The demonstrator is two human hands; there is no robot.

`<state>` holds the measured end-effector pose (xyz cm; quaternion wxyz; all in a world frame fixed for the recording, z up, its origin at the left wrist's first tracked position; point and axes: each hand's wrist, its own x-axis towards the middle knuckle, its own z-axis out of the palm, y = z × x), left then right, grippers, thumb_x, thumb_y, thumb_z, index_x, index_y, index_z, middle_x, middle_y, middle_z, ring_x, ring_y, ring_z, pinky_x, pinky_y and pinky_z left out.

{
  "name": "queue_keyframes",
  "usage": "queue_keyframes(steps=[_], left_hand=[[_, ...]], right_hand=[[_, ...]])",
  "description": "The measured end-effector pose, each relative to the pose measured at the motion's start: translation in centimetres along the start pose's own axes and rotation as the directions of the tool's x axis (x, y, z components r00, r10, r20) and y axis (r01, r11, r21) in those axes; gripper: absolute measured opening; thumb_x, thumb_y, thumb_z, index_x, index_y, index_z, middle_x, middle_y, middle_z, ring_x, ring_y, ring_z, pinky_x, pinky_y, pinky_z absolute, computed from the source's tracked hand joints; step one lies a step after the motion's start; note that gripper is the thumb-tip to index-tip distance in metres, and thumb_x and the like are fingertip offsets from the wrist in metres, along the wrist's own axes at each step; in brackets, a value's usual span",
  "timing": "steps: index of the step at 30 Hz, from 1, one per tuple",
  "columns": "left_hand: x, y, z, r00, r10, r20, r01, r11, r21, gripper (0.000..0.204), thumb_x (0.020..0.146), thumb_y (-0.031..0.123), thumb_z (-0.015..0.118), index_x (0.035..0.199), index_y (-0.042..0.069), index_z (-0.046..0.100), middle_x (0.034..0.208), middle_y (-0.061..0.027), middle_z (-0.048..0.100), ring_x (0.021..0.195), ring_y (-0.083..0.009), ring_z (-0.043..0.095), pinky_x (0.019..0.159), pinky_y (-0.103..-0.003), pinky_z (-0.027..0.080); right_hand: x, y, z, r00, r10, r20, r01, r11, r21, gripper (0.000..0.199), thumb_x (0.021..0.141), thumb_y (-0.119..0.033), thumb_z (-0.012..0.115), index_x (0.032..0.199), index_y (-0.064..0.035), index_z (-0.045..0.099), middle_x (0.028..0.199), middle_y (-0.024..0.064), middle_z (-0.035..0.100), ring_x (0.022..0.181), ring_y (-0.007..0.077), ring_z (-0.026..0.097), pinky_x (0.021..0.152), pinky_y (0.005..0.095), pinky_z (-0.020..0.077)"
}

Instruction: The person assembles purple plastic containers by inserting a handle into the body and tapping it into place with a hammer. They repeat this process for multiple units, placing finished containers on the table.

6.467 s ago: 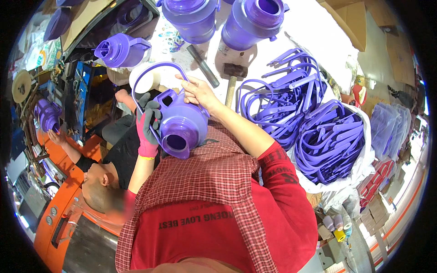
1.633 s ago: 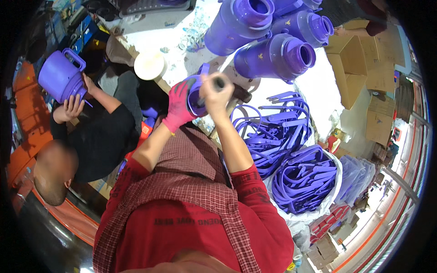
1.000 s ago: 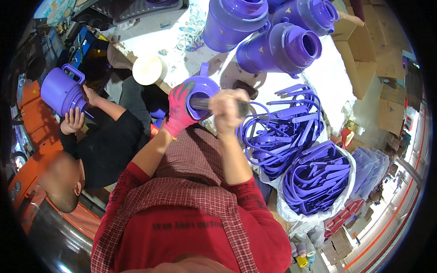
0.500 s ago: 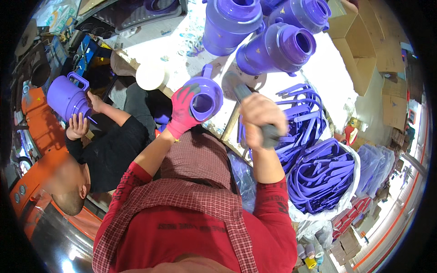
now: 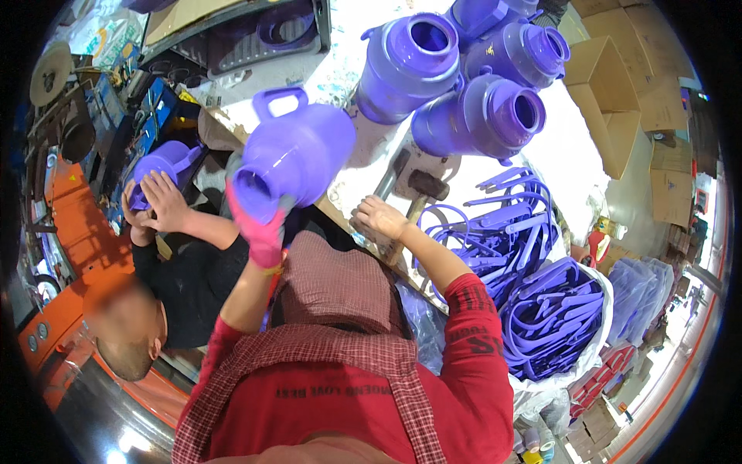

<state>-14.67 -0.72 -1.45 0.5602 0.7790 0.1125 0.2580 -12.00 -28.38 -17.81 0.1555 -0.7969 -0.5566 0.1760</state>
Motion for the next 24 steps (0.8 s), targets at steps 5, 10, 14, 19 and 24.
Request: queue_keyframes(steps=[5, 10, 14, 19, 24], left_hand=[[-4.0, 3.7, -5.8, 0.852, -0.444, -0.276, 0.27, 0.825, -0.496, 0.061, 0.066, -0.006, 0.068, 0.125, -0.001, 0.052, 0.109, -0.0088, 0.061, 0.092, -0.0215, 0.063, 0.08, -0.034, 0.054], [-4.6, 7.1, -8.1, 0.931, -0.365, 0.023, 0.366, 0.927, -0.082, 0.071, 0.064, 0.017, 0.083, 0.126, 0.0, 0.052, 0.119, -0.0145, 0.06, 0.103, -0.0266, 0.061, 0.086, -0.038, 0.053], [-4.2, 7.6, -7.0, 0.949, -0.152, 0.275, 0.1, 0.976, 0.194, 0.089, 0.056, 0.041, 0.093, 0.126, 0.002, 0.054, 0.126, -0.0186, 0.058, 0.116, -0.036, 0.057, 0.098, -0.048, 0.048], [-4.8, 5.1, -4.8, 0.924, -0.04, 0.381, -0.039, 0.979, 0.198, 0.087, 0.055, 0.036, 0.092, 0.126, 0.002, 0.056, 0.13, -0.0177, 0.057, 0.119, -0.0404, 0.054, 0.104, -0.051, 0.043], [-5.0, 2.9, -1.7, 0.926, -0.029, 0.375, -0.068, 0.968, 0.243, 0.09, 0.056, 0.031, 0.092, 0.133, 0.004, 0.053, 0.131, -0.0166, 0.058, 0.124, -0.0404, 0.051, 0.107, -0.052, 0.039]], right_hand=[[6.4, 4.0, -3.9, 0.894, 0.217, -0.392, -0.113, 0.956, 0.271, 0.024, 0.075, -0.001, 0.062, 0.098, -0.0038, 0.068, 0.091, 0.0177, 0.066, 0.091, 0.0358, 0.065, 0.079, 0.0449, 0.0542], [17.8, 11.7, -7.4, 0.649, 0.649, -0.398, -0.494, 0.757, 0.428, 0.028, 0.09, -0.013, 0.055, 0.114, -0.0012, 0.06, 0.106, 0.0207, 0.064, 0.102, 0.0356, 0.064, 0.089, 0.0422, 0.0517], [23.1, 15.3, -6.3, 0.856, 0.486, -0.177, -0.515, 0.766, -0.385, 0.026, 0.087, -0.015, 0.058, 0.111, -0.0067, 0.066, 0.108, 0.0124, 0.069, 0.106, 0.0269, 0.066, 0.091, 0.0407, 0.0538], [24.0, 16.1, -6.7, 0.861, 0.498, -0.102, -0.504, 0.81, -0.299, 0.015, 0.082, -0.011, 0.061, 0.092, -0.0074, 0.072, 0.101, 0.0107, 0.071, 0.098, 0.0273, 0.069, 0.077, 0.0428, 0.0585], [22.0, 14.5, -8.5, 0.867, 0.353, -0.352, -0.427, 0.891, -0.157, 0.015, 0.072, -0.019, 0.076, 0.082, -0.0076, 0.073, 0.088, 0.0087, 0.069, 0.087, 0.0282, 0.067, 0.078, 0.0378, 0.0557]])
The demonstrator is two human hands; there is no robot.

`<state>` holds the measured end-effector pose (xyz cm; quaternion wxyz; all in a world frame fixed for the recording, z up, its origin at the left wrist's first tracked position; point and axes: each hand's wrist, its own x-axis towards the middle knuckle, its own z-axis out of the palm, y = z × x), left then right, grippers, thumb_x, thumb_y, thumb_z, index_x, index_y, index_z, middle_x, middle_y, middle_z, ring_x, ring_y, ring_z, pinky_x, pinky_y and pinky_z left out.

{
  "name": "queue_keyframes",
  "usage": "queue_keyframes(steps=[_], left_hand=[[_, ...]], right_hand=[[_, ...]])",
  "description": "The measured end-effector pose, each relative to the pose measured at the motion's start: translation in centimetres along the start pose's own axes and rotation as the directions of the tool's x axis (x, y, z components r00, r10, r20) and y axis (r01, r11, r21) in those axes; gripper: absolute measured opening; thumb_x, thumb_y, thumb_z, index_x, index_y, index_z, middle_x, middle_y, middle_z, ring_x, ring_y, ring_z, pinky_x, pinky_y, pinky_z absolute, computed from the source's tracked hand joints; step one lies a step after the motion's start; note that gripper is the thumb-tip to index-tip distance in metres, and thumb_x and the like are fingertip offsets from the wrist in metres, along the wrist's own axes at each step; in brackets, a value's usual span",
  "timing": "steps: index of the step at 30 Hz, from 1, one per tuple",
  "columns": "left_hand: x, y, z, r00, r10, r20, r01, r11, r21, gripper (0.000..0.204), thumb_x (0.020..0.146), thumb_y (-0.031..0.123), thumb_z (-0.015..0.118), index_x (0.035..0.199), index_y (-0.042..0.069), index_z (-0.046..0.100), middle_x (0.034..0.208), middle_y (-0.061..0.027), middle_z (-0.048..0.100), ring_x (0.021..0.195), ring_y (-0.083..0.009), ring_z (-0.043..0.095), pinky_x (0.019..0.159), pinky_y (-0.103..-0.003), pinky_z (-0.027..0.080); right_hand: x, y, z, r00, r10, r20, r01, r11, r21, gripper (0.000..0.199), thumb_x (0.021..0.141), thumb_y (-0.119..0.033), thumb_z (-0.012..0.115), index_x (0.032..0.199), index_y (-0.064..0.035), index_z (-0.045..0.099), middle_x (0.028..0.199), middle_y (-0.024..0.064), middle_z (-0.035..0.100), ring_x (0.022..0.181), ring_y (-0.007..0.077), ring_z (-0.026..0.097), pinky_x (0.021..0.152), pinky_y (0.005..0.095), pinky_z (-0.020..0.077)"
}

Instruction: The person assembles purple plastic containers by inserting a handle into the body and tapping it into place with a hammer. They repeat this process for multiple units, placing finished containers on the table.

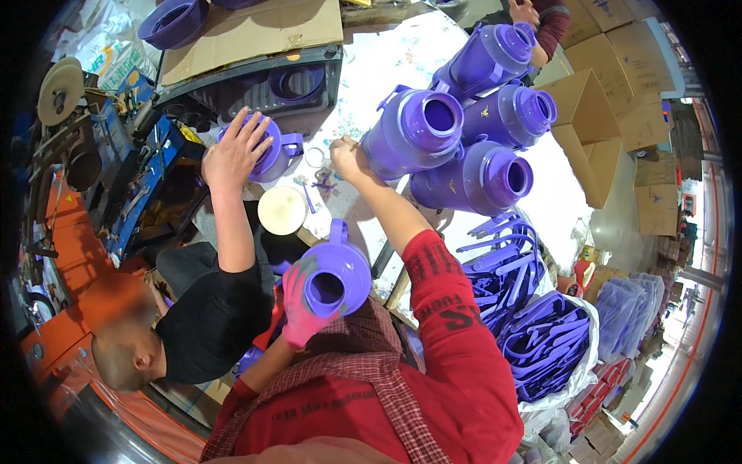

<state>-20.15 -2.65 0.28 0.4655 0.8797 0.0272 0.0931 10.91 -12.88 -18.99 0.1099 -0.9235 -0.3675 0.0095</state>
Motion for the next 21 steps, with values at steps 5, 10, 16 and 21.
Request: queue_keyframes(steps=[5, 10, 16, 21], left_hand=[[1.7, 0.3, 2.1, 0.996, 0.058, -0.064, -0.054, 0.996, 0.065, 0.088, 0.057, 0.03, 0.092, 0.132, 0.004, 0.053, 0.133, -0.0166, 0.056, 0.125, -0.0391, 0.05, 0.108, -0.052, 0.038], [5.0, 2.8, 3.2, 0.993, 0.093, -0.078, -0.098, 0.993, -0.06, 0.086, 0.059, 0.03, 0.09, 0.132, 0.005, 0.053, 0.132, -0.0175, 0.055, 0.125, -0.0384, 0.05, 0.108, -0.05, 0.039], [7.2, 7.4, 3.5, 0.944, 0.285, -0.165, -0.284, 0.958, 0.025, 0.08, 0.063, 0.033, 0.084, 0.132, 0.005, 0.055, 0.136, -0.0164, 0.055, 0.127, -0.0394, 0.05, 0.108, -0.053, 0.037], [7.6, 9.3, 3.1, 0.904, 0.418, -0.083, -0.394, 0.894, 0.211, 0.072, 0.067, 0.033, 0.077, 0.13, 0.005, 0.058, 0.139, -0.0119, 0.056, 0.131, -0.0341, 0.049, 0.111, -0.054, 0.033]], right_hand=[[-4.5, -1.9, -10.5, 0.997, 0.047, -0.057, -0.019, 0.91, 0.415, 0.035, 0.073, -0.032, 0.084, 0.072, -0.0005, 0.07, 0.082, 0.0123, 0.066, 0.081, 0.0277, 0.064, 0.074, 0.0385, 0.0522], [-14.6, -6.4, -29.0, 0.969, 0.237, 0.064, -0.163, 0.426, 0.89, 0.056, 0.089, -0.015, 0.07, 0.139, -0.0019, 0.051, 0.117, 0.0141, 0.07, 0.117, 0.0277, 0.065, 0.101, 0.0373, 0.0488], [-20.6, -12.7, -33.2, 0.963, 0.003, -0.271, 0.11, 0.909, 0.401, 0.041, 0.077, 0.005, 0.061, 0.116, -0.0047, 0.059, 0.103, 0.0125, 0.07, 0.089, 0.0301, 0.071, 0.069, 0.0386, 0.0586], [-21.3, -12.5, -31.8, 0.977, -0.016, -0.214, 0.075, 0.96, 0.27, 0.02, 0.077, -0.002, 0.061, 0.096, -0.0008, 0.057, 0.106, 0.0143, 0.064, 0.092, 0.0312, 0.068, 0.067, 0.0392, 0.0571]])
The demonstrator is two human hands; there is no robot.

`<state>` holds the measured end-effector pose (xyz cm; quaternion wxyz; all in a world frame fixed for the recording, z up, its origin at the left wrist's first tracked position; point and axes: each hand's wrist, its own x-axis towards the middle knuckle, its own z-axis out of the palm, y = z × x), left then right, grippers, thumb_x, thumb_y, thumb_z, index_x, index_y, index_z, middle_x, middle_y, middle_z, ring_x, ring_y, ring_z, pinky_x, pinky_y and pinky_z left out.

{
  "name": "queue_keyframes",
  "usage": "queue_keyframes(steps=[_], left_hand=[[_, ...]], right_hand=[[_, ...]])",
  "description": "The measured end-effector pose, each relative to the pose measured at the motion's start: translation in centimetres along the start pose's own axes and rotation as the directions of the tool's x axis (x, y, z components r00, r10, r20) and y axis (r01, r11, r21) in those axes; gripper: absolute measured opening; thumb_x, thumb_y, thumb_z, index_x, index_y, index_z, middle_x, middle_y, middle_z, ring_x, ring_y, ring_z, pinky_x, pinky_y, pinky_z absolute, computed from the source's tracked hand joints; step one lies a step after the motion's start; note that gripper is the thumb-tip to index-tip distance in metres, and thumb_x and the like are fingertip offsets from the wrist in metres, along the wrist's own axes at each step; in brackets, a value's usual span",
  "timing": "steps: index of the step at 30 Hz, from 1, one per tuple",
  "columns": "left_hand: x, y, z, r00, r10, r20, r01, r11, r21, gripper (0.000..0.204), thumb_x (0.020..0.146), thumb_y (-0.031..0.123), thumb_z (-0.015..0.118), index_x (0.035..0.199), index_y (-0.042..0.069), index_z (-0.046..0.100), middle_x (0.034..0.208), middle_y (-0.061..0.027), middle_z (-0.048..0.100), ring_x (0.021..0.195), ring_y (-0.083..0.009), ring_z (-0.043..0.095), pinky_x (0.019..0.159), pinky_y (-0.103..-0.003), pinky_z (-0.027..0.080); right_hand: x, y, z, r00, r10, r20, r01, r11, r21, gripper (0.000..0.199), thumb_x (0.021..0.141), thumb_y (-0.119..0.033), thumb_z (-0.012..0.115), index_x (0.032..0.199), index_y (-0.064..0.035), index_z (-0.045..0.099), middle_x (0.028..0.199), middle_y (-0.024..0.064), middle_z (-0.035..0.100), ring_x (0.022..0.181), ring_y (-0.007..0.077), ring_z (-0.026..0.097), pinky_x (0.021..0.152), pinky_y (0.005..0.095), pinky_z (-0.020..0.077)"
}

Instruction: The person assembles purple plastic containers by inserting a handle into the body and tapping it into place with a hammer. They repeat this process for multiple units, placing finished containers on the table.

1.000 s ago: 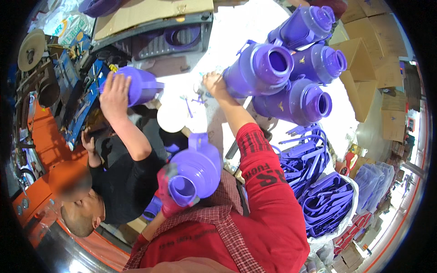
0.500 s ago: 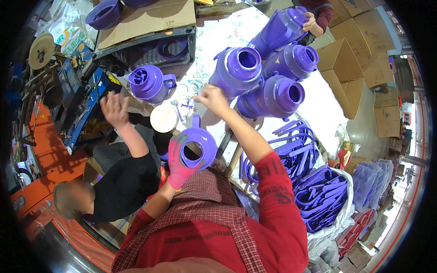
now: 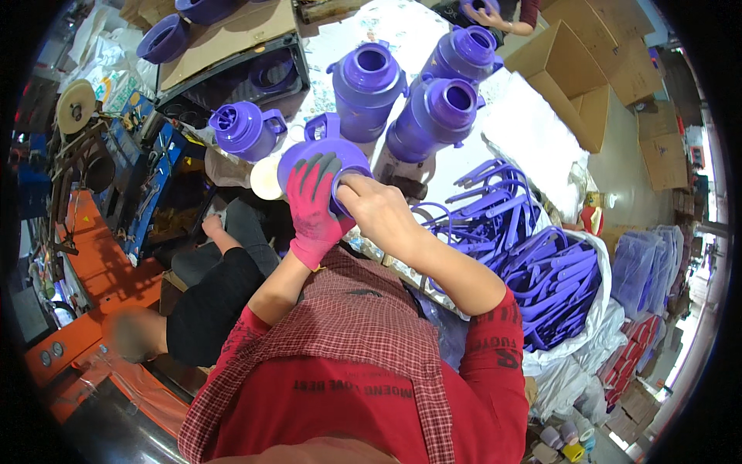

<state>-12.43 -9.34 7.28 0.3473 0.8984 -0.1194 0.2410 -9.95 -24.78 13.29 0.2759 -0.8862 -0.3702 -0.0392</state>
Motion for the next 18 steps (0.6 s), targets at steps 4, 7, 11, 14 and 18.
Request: queue_keyframes(steps=[4, 7, 11, 14, 18], left_hand=[[0.3, 0.3, -0.1, 0.999, 0.052, -0.012, -0.052, 0.998, 0.022, 0.071, 0.068, 0.033, 0.077, 0.13, 0.005, 0.057, 0.138, -0.0118, 0.056, 0.13, -0.034, 0.05, 0.111, -0.053, 0.033], [0.5, 0.3, -0.1, 0.999, 0.016, -0.042, -0.017, 1.0, -0.026, 0.072, 0.068, 0.034, 0.077, 0.131, 0.005, 0.057, 0.138, -0.0118, 0.056, 0.129, -0.034, 0.05, 0.11, -0.053, 0.034], [0.5, 0.3, -0.1, 0.999, 0.01, -0.043, -0.009, 1.0, 0.03, 0.073, 0.067, 0.034, 0.077, 0.13, 0.005, 0.058, 0.137, -0.012, 0.057, 0.128, -0.0342, 0.051, 0.11, -0.053, 0.034], [0.4, 0.3, 0.0, 0.999, 0.024, -0.044, -0.024, 1.0, -0.01, 0.073, 0.066, 0.034, 0.078, 0.13, 0.005, 0.058, 0.136, -0.0121, 0.058, 0.128, -0.0344, 0.051, 0.109, -0.053, 0.035], [0.1, -0.2, 0.2, 0.998, 0.05, -0.045, -0.053, 0.998, -0.046, 0.073, 0.063, 0.033, 0.078, 0.129, 0.007, 0.059, 0.135, -0.0118, 0.059, 0.126, -0.0349, 0.052, 0.109, -0.054, 0.035]], right_hand=[[-0.1, -0.4, -0.3, 0.997, 0.063, 0.049, -0.061, 0.997, -0.046, 0.021, 0.076, -0.002, 0.061, 0.097, 0.0006, 0.058, 0.106, 0.0147, 0.063, 0.093, 0.0311, 0.067, 0.07, 0.0383, 0.0575], [0.2, -1.2, 0.1, 0.994, 0.029, -0.105, -0.037, 0.996, -0.077, 0.026, 0.075, -0.003, 0.061, 0.101, 0.0014, 0.06, 0.105, 0.0143, 0.062, 0.092, 0.0297, 0.066, 0.072, 0.037, 0.0578], [0.3, -1.4, 0.6, 0.986, -0.007, -0.166, -0.015, 0.991, -0.132, 0.028, 0.075, -0.004, 0.061, 0.102, 0.0026, 0.062, 0.103, 0.0137, 0.062, 0.09, 0.0282, 0.067, 0.072, 0.0358, 0.0578], [0.6, -0.6, -0.1, 1.0, 0.002, -0.002, -0.002, 0.987, -0.163, 0.023, 0.074, -0.004, 0.061, 0.096, 0.0019, 0.064, 0.095, 0.012, 0.063, 0.087, 0.0281, 0.067, 0.07, 0.0356, 0.0572], [1.1, 0.9, -1.6, 0.982, -0.032, 0.184, 0.045, 0.996, -0.071, 0.018, 0.074, -0.004, 0.061, 0.091, -0.0026, 0.067, 0.082, 0.0089, 0.063, 0.082, 0.0277, 0.067, 0.068, 0.0367, 0.0556]])
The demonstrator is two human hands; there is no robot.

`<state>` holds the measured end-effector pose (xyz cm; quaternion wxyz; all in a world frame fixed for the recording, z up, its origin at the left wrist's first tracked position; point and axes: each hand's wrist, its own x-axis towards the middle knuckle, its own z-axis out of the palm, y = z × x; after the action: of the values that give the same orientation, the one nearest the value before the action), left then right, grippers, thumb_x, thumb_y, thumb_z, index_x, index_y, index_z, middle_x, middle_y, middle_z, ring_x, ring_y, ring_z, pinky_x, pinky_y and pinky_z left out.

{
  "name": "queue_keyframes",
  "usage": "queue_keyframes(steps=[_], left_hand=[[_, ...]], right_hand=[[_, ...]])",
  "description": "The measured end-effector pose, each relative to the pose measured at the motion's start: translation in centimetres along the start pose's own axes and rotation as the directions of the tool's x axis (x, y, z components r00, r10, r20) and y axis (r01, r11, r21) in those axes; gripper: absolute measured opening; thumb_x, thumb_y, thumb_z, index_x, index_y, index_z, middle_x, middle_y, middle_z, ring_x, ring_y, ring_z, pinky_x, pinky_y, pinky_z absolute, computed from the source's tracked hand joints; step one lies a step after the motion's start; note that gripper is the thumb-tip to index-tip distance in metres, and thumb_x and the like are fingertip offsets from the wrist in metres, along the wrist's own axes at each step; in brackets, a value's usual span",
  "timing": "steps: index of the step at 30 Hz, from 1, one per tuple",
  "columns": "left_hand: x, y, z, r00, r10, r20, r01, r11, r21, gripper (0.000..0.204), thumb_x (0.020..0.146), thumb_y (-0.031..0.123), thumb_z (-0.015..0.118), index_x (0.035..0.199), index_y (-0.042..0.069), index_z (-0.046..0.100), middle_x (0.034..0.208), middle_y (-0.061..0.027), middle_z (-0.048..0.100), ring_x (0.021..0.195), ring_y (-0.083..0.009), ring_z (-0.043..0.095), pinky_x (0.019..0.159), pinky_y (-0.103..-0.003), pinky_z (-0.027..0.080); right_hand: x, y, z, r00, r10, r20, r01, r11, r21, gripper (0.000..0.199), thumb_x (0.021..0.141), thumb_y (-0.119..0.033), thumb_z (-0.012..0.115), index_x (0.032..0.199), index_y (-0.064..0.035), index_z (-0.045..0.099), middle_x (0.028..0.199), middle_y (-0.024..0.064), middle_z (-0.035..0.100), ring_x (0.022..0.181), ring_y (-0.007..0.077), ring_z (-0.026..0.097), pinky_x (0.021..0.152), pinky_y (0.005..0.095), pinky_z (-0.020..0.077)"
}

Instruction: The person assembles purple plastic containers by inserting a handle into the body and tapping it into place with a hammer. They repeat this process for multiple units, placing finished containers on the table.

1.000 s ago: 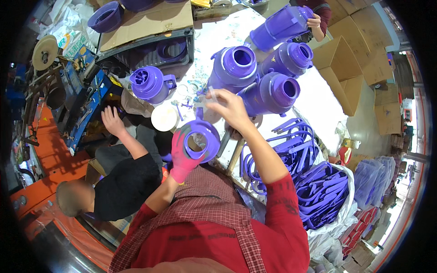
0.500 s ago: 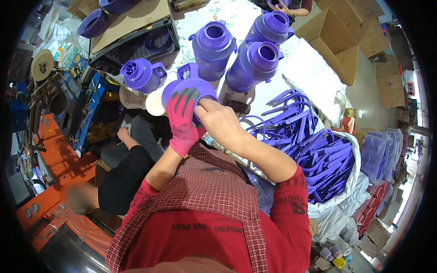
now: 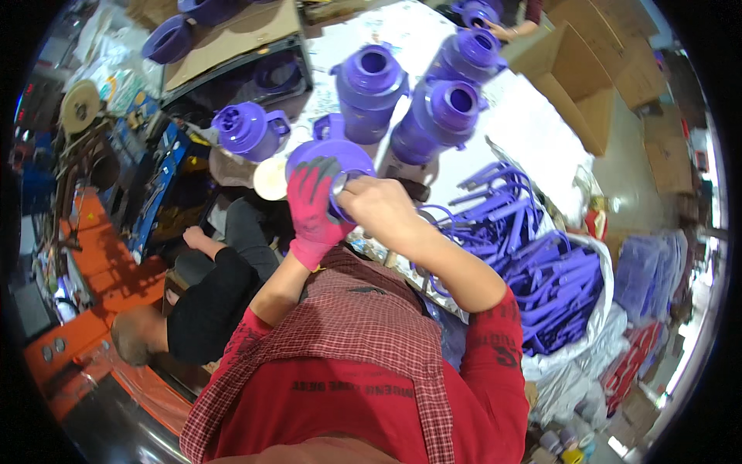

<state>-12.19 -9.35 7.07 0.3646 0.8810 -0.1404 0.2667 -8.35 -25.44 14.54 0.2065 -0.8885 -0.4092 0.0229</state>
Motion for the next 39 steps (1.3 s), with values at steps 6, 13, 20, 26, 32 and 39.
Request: queue_keyframes(steps=[6, 13, 20, 26, 32, 39], left_hand=[[-3.9, -1.8, 1.5, 0.99, -0.134, 0.042, 0.133, 0.991, 0.016, 0.077, 0.063, 0.041, 0.082, 0.128, 0.007, 0.059, 0.129, -0.0147, 0.059, 0.124, -0.0366, 0.053, 0.107, -0.053, 0.038], [-12.4, -5.3, 3.3, 0.927, -0.368, 0.071, 0.374, 0.921, -0.11, 0.084, 0.06, 0.032, 0.091, 0.131, 0.006, 0.054, 0.13, -0.0156, 0.056, 0.125, -0.0377, 0.051, 0.107, -0.05, 0.04], [-12.4, -9.8, 6.4, 0.961, -0.273, 0.033, 0.275, 0.95, -0.15, 0.082, 0.061, 0.033, 0.088, 0.13, 0.006, 0.054, 0.135, -0.0145, 0.054, 0.127, -0.0381, 0.048, 0.113, -0.053, 0.034], [-10.8, -9.7, 4.7, 0.917, -0.353, 0.184, 0.387, 0.9, -0.2, 0.094, 0.06, 0.035, 0.088, 0.139, 0.004, 0.047, 0.142, -0.0188, 0.047, 0.135, -0.0409, 0.041, 0.114, -0.053, 0.032], [-10.2, -10.2, -2.4, 0.697, -0.654, 0.293, 0.709, 0.567, -0.419, 0.099, 0.068, 0.019, 0.085, 0.15, 0.002, 0.033, 0.146, -0.0215, 0.042, 0.137, -0.0343, 0.041, 0.114, -0.046, 0.034], [-7.6, -10.8, -3.3, 0.744, -0.435, 0.508, 0.637, 0.227, -0.737, 0.121, 0.064, 0.008, 0.087, 0.156, 0.0, 0.01, 0.149, -0.0206, 0.04, 0.137, -0.0332, 0.043, 0.113, -0.044, 0.038]], right_hand=[[-0.2, 1.0, 2.7, 0.994, -0.038, 0.105, 0.022, 0.988, 0.154, 0.015, 0.074, -0.002, 0.063, 0.087, -0.0045, 0.07, 0.082, 0.01, 0.065, 0.08, 0.03, 0.068, 0.069, 0.0392, 0.0559], [7.0, 4.8, 9.2, 0.993, 0.009, 0.117, -0.056, 0.911, 0.408, 0.016, 0.084, -0.008, 0.067, 0.098, -0.0013, 0.071, 0.088, 0.0184, 0.068, 0.085, 0.037, 0.067, 0.078, 0.0448, 0.0547], [29.0, 15.6, 23.4, 0.992, 0.035, -0.124, -0.06, 0.977, -0.203, 0.033, 0.085, -0.006, 0.058, 0.117, 0.0006, 0.063, 0.122, 0.0163, 0.062, 0.108, 0.0338, 0.063, 0.088, 0.0412, 0.0534], [34.6, 18.7, 28.2, 0.999, -0.011, -0.04, -0.014, 0.82, -0.572, 0.012, 0.083, -0.012, 0.058, 0.085, -0.0099, 0.07, 0.1, 0.0095, 0.068, 0.1, 0.0238, 0.067, 0.093, 0.0416, 0.051], [23.7, 10.7, 15.3, 0.932, 0.312, -0.183, -0.273, 0.939, 0.209, 0.011, 0.092, -0.012, 0.058, 0.095, -0.0032, 0.064, 0.088, 0.0128, 0.07, 0.077, 0.0304, 0.069, 0.073, 0.041, 0.0536], [0.0, 5.6, 13.6, 0.488, 0.597, 0.637, -0.444, -0.458, 0.77, 0.019, 0.1, -0.014, 0.058, 0.111, 0.0007, 0.064, 0.092, 0.0064, 0.07, 0.081, 0.0146, 0.069, 0.075, 0.0302, 0.0607]])
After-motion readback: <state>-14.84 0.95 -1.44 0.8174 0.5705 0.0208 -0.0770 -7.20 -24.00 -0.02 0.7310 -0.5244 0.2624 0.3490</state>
